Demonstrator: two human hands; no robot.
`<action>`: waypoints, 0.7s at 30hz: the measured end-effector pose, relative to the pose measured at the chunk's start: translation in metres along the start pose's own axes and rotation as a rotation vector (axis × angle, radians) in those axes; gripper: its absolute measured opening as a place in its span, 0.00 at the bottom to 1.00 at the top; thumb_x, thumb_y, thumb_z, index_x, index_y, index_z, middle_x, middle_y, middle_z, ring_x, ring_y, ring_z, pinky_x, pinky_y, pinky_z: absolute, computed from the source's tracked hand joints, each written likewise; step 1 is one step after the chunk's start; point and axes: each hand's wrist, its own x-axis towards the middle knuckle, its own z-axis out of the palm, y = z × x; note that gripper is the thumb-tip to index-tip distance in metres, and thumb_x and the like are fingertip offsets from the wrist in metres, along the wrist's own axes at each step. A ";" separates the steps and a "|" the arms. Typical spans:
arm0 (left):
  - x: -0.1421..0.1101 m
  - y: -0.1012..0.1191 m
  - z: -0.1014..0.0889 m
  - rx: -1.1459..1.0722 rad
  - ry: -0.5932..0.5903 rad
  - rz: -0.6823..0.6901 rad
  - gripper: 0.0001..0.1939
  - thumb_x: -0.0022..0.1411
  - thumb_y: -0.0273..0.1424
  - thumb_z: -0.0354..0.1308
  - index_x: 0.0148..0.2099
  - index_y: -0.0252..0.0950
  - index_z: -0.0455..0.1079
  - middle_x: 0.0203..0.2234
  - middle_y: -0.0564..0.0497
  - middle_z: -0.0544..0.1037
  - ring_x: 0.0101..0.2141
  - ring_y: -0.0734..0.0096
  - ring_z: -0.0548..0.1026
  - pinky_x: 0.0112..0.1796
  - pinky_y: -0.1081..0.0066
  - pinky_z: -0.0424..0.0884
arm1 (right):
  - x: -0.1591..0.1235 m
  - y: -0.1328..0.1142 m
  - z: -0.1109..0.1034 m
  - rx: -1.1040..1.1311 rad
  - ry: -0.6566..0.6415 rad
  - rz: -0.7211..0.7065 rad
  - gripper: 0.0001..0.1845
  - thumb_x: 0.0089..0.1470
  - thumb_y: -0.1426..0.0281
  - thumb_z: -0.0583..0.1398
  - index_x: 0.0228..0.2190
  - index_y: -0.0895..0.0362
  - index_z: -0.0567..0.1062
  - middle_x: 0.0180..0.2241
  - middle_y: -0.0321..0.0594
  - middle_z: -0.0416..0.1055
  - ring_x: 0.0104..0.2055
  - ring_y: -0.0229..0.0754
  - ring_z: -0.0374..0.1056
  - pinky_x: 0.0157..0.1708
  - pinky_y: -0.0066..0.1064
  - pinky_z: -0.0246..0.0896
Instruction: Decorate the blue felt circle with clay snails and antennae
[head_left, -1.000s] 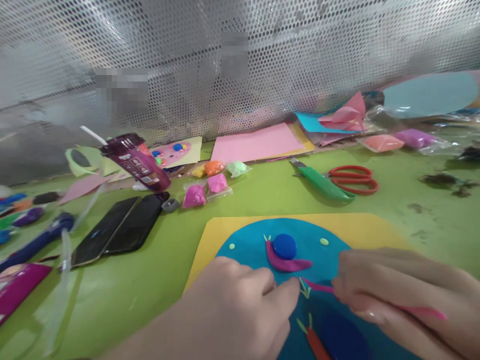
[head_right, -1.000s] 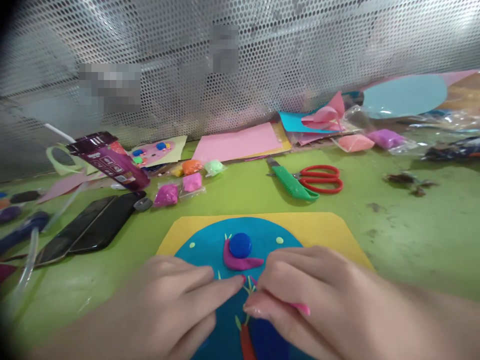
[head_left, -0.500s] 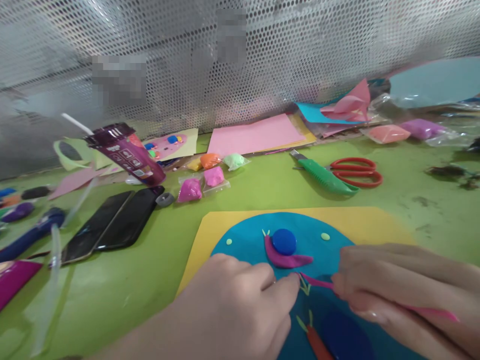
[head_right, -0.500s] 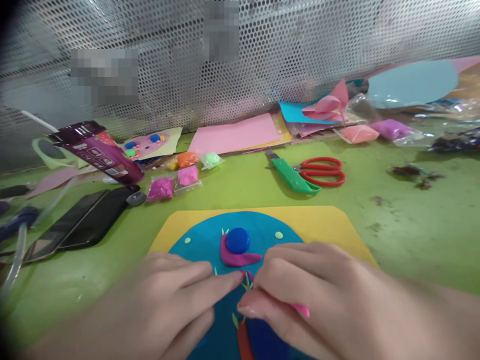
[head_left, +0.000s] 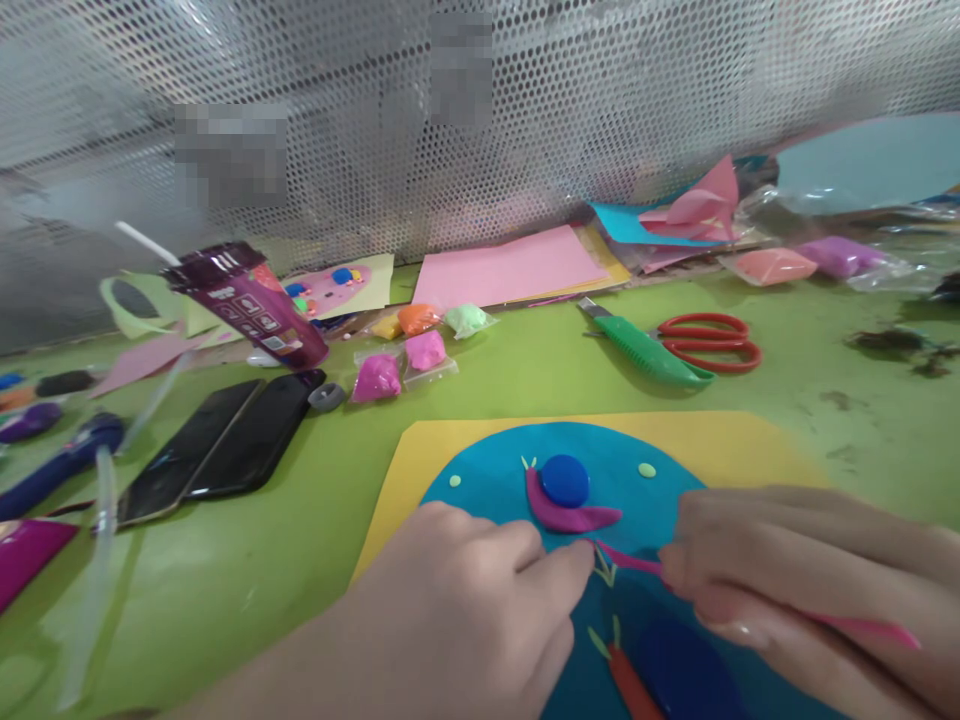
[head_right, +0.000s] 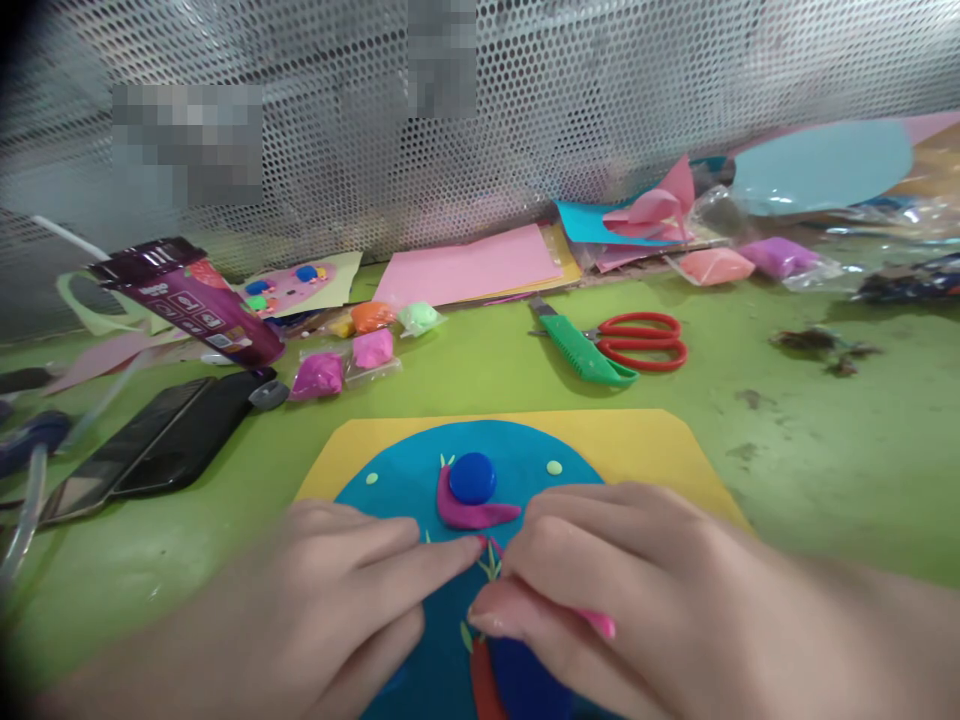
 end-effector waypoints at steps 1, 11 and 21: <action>0.000 0.000 0.000 0.003 0.000 0.001 0.14 0.63 0.28 0.43 0.42 0.37 0.70 0.19 0.54 0.70 0.20 0.77 0.68 0.25 0.78 0.65 | 0.000 0.000 -0.001 -0.001 0.011 0.001 0.11 0.63 0.66 0.43 0.33 0.50 0.63 0.27 0.33 0.74 0.24 0.30 0.69 0.21 0.17 0.64; -0.001 0.000 0.001 0.007 0.000 -0.008 0.15 0.64 0.28 0.42 0.42 0.37 0.70 0.19 0.54 0.70 0.20 0.77 0.68 0.25 0.78 0.66 | 0.000 0.001 0.002 0.001 -0.032 -0.008 0.12 0.63 0.66 0.43 0.34 0.50 0.64 0.27 0.32 0.74 0.23 0.29 0.69 0.22 0.16 0.64; -0.001 0.000 0.000 0.011 -0.027 0.004 0.15 0.63 0.27 0.43 0.45 0.37 0.69 0.19 0.55 0.70 0.20 0.78 0.68 0.25 0.78 0.67 | 0.000 -0.001 0.000 0.032 -0.008 0.004 0.13 0.63 0.67 0.44 0.32 0.50 0.66 0.26 0.33 0.74 0.23 0.32 0.69 0.21 0.19 0.65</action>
